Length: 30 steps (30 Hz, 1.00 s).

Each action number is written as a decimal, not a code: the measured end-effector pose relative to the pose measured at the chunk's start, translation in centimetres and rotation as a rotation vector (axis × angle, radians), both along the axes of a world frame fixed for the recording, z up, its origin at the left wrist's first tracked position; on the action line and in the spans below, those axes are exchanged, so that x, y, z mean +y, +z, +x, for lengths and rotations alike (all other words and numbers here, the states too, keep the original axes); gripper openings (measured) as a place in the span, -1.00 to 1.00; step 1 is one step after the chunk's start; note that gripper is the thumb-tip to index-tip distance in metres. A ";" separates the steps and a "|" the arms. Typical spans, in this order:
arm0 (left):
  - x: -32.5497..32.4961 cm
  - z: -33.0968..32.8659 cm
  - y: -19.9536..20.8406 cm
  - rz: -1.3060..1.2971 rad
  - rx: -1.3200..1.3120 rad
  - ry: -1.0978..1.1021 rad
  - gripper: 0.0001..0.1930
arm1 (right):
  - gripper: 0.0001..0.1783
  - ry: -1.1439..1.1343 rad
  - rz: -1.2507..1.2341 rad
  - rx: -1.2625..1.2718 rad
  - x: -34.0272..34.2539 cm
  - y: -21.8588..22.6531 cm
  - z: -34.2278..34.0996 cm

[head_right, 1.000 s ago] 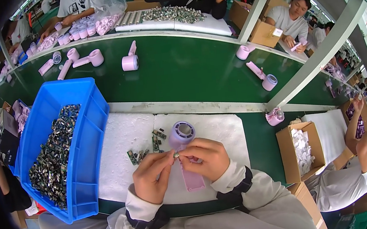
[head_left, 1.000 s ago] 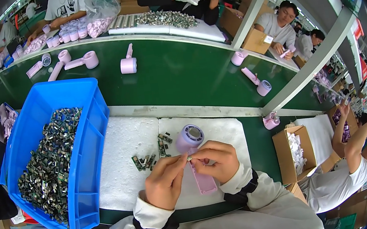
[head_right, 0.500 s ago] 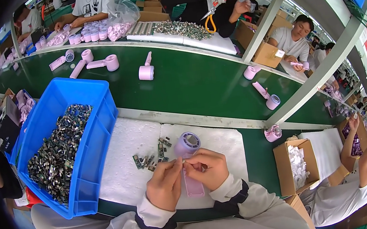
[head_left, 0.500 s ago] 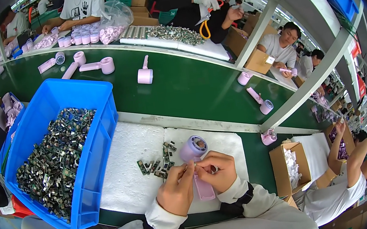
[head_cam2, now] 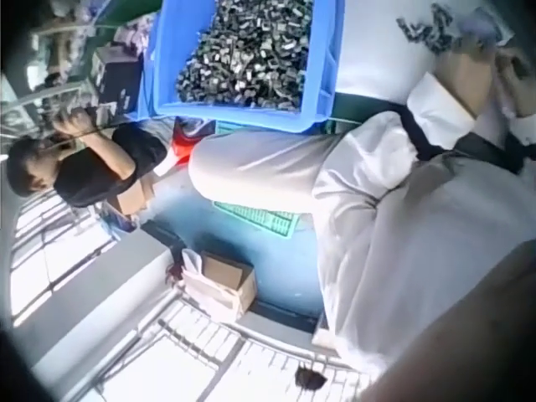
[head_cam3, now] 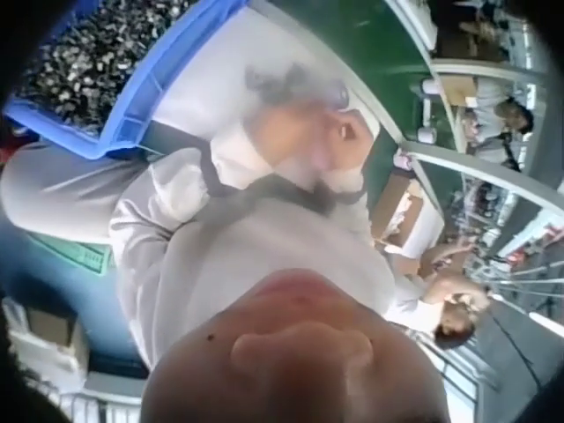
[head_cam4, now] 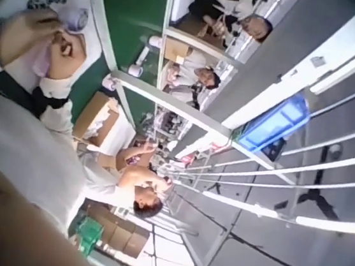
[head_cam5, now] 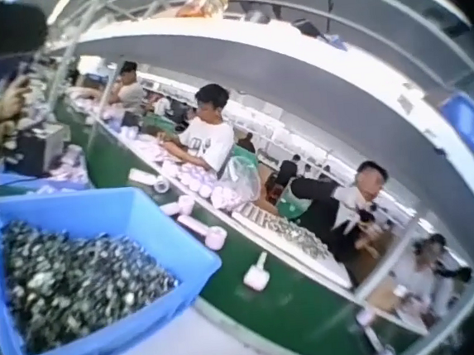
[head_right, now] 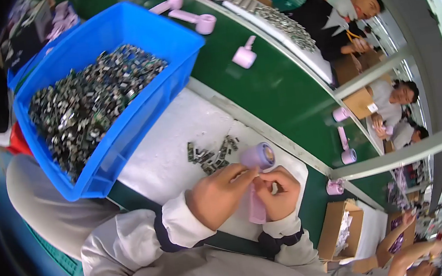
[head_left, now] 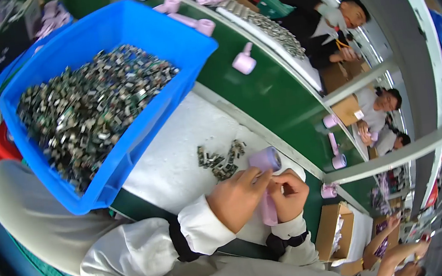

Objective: The recorder is assembling or sorting small electronic components/PCBs on an industrial production line.

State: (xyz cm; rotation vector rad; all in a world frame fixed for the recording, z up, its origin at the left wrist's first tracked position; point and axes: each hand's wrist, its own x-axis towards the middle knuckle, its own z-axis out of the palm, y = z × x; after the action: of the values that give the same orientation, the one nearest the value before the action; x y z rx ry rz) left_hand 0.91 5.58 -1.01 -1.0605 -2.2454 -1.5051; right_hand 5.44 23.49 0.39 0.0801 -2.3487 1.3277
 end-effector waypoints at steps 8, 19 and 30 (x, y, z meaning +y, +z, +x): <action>-6.2 -3.7 1.2 -0.254 -0.067 0.221 -0.65 | -0.72 -0.059 -0.561 -0.235 11.0 2.1 -6.6; -6.1 -4.9 -0.9 -0.452 -0.001 0.193 -0.77 | -0.40 -0.136 -0.552 -0.121 12.5 2.0 -19.8; -7.0 -3.8 -0.2 -0.468 -0.017 0.244 -0.77 | -0.17 -0.263 -0.648 -0.597 11.1 -2.9 -34.4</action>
State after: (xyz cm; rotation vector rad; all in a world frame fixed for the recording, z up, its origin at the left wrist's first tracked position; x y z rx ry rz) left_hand -2.91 -1.38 -1.23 -0.8361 -2.6969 -0.9177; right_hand -28.93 34.56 -2.49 -0.8946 -2.0993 2.0949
